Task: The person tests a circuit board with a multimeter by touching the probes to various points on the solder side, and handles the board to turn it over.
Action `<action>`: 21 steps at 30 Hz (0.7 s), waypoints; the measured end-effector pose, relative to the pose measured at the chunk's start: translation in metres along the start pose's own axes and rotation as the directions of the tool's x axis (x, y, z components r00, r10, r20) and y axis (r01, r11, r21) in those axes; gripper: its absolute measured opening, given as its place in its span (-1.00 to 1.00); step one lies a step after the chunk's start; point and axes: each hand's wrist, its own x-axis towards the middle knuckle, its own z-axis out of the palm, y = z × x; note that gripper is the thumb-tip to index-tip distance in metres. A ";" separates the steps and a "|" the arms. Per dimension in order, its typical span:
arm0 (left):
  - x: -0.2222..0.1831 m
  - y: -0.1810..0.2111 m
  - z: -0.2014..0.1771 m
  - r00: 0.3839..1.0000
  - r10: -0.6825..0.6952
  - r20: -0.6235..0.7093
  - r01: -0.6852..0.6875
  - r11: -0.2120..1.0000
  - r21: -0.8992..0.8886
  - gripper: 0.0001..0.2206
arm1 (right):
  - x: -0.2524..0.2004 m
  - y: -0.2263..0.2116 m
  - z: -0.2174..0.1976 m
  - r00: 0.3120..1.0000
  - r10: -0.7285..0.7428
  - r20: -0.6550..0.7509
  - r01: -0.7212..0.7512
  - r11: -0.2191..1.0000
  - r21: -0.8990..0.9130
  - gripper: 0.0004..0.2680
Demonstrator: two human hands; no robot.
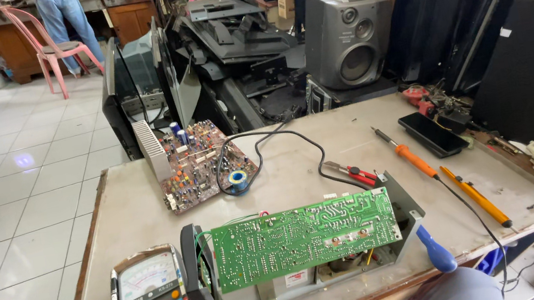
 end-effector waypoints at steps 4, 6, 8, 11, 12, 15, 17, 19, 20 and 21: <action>0.072 0.043 -0.070 0.985 -0.019 -0.173 -0.015 0.981 -0.194 -0.67 | -0.021 -0.019 -0.015 0.994 0.103 0.021 -0.102 0.994 -0.033 -0.73; 0.086 0.053 -0.083 0.981 -0.004 -0.195 -0.035 0.981 -0.193 -0.66 | -0.042 -0.035 -0.020 0.986 0.164 0.036 -0.162 0.986 -0.041 -0.72; 0.093 0.059 -0.091 0.974 0.014 -0.226 -0.056 0.982 -0.179 -0.64 | -0.049 -0.039 -0.026 0.975 0.215 0.052 -0.214 0.976 -0.036 -0.72; 0.090 0.059 -0.095 0.986 -0.033 -0.166 -0.002 0.978 -0.206 -0.65 | -0.059 -0.018 -0.030 0.978 0.080 0.195 -0.112 0.981 0.160 -0.71; 0.088 0.060 -0.093 0.986 -0.033 -0.166 -0.002 0.979 -0.205 -0.64 | -0.070 -0.002 -0.026 0.828 0.466 0.311 -0.560 0.658 0.503 -0.85; 0.084 0.060 -0.092 0.986 -0.037 -0.164 0.004 0.980 -0.198 -0.63 | -0.068 0.005 -0.029 0.853 0.403 0.332 -0.521 0.694 0.497 -0.86; 0.087 0.058 -0.090 0.987 -0.034 -0.156 0.002 0.980 -0.198 -0.63 | -0.058 0.001 -0.032 0.964 -0.051 0.259 0.009 0.987 0.159 -0.72; 0.085 0.060 -0.090 0.983 -0.022 -0.180 -0.012 0.982 -0.187 -0.62 | -0.055 0.003 -0.037 0.949 -0.140 0.283 0.083 0.975 0.204 -0.80; 0.084 0.059 -0.090 0.984 -0.023 -0.177 -0.010 0.983 -0.185 -0.62 | -0.056 0.002 -0.037 0.948 -0.139 0.285 0.081 0.975 0.206 -0.80; 0.084 0.059 -0.091 0.984 -0.021 -0.176 -0.012 0.983 -0.184 -0.63 | -0.056 0.000 -0.037 0.951 -0.131 0.281 0.074 0.976 0.205 -0.81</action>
